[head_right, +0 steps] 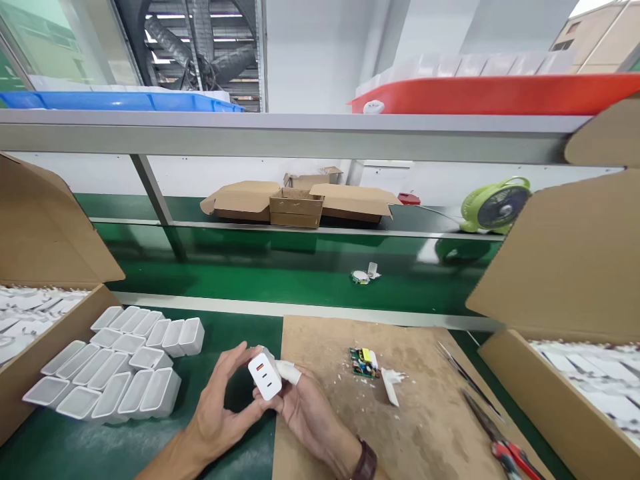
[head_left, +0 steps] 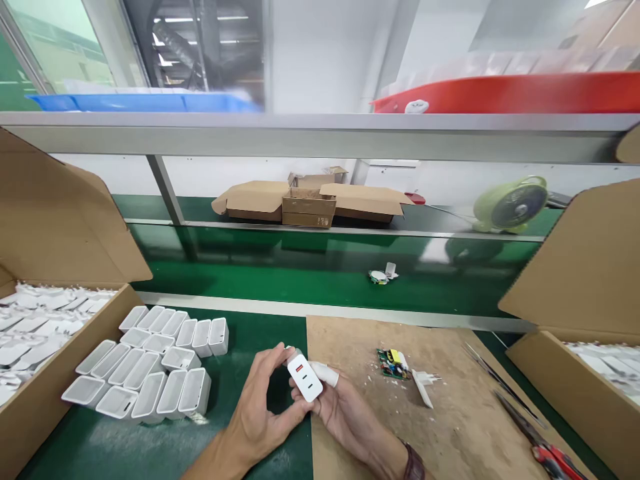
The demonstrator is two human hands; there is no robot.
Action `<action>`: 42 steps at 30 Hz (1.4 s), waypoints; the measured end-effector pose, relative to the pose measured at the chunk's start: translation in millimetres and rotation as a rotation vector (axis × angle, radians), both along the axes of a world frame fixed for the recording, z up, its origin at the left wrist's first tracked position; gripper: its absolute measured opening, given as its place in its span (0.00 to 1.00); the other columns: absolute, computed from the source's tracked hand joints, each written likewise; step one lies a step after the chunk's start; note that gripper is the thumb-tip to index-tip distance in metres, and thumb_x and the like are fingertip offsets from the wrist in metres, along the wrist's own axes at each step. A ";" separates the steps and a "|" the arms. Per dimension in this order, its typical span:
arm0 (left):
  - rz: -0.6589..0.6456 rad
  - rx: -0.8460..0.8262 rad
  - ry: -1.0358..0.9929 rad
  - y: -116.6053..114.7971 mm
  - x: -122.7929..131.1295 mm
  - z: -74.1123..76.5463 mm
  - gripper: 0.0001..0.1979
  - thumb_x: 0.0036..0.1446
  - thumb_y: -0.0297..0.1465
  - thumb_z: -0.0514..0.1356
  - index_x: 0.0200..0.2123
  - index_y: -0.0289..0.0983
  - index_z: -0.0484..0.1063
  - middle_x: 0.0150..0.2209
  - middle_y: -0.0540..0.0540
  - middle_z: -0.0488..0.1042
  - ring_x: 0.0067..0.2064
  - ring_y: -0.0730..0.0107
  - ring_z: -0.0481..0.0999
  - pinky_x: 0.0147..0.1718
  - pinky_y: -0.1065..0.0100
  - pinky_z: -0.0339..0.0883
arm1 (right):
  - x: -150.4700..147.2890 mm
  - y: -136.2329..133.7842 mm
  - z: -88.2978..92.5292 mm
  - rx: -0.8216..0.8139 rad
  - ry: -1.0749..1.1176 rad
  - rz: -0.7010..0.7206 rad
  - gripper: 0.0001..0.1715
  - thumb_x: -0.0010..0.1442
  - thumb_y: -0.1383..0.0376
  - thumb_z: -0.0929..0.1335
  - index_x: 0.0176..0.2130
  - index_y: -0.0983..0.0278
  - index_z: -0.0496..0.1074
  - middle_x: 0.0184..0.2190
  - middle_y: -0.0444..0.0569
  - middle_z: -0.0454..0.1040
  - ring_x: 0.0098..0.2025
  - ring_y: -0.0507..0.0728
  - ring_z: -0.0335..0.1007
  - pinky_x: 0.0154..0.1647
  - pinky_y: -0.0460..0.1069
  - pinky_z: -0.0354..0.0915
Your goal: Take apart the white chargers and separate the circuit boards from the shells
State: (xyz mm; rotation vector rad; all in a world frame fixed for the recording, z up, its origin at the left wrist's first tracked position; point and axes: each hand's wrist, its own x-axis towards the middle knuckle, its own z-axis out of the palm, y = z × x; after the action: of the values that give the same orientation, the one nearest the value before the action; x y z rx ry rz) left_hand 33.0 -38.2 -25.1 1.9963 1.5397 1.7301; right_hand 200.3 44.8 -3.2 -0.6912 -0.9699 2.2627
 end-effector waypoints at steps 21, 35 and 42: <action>0.021 0.031 0.231 5.5 -6.3 -1.1 0.14 0.72 0.27 0.62 0.58 0.39 0.77 0.58 0.35 0.76 0.56 0.54 0.79 0.51 0.56 0.82 | 14.6 -4.5 -39.3 1.084 -0.594 -0.148 0.33 0.66 0.64 0.71 0.66 0.57 0.61 0.53 0.52 0.75 0.52 0.64 0.75 0.58 0.61 0.71; 0.106 0.028 0.255 6.9 -4.1 -20.5 0.14 0.70 0.32 0.66 0.57 0.42 0.80 0.57 0.36 0.79 0.53 0.55 0.85 0.48 0.61 0.85 | 21.8 1.0 -25.3 1.332 -0.658 -0.027 0.42 0.65 0.66 0.73 0.72 0.60 0.57 0.57 0.56 0.73 0.56 0.65 0.74 0.59 0.58 0.72; 0.017 -0.321 0.109 54.4 -35.1 -2.6 0.14 0.65 0.33 0.62 0.51 0.39 0.80 0.60 0.37 0.80 0.53 0.54 0.86 0.51 0.55 0.84 | 32.7 16.7 -28.3 1.697 -1.107 -0.090 0.07 0.68 0.62 0.73 0.43 0.64 0.75 0.43 0.57 0.79 0.44 0.67 0.77 0.49 0.58 0.73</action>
State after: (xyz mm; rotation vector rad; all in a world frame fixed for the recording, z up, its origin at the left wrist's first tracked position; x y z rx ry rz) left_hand -2.1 16.1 -27.7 1.9436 1.7415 1.2962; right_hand 233.0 61.5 -31.5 -0.9457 -2.5656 0.1647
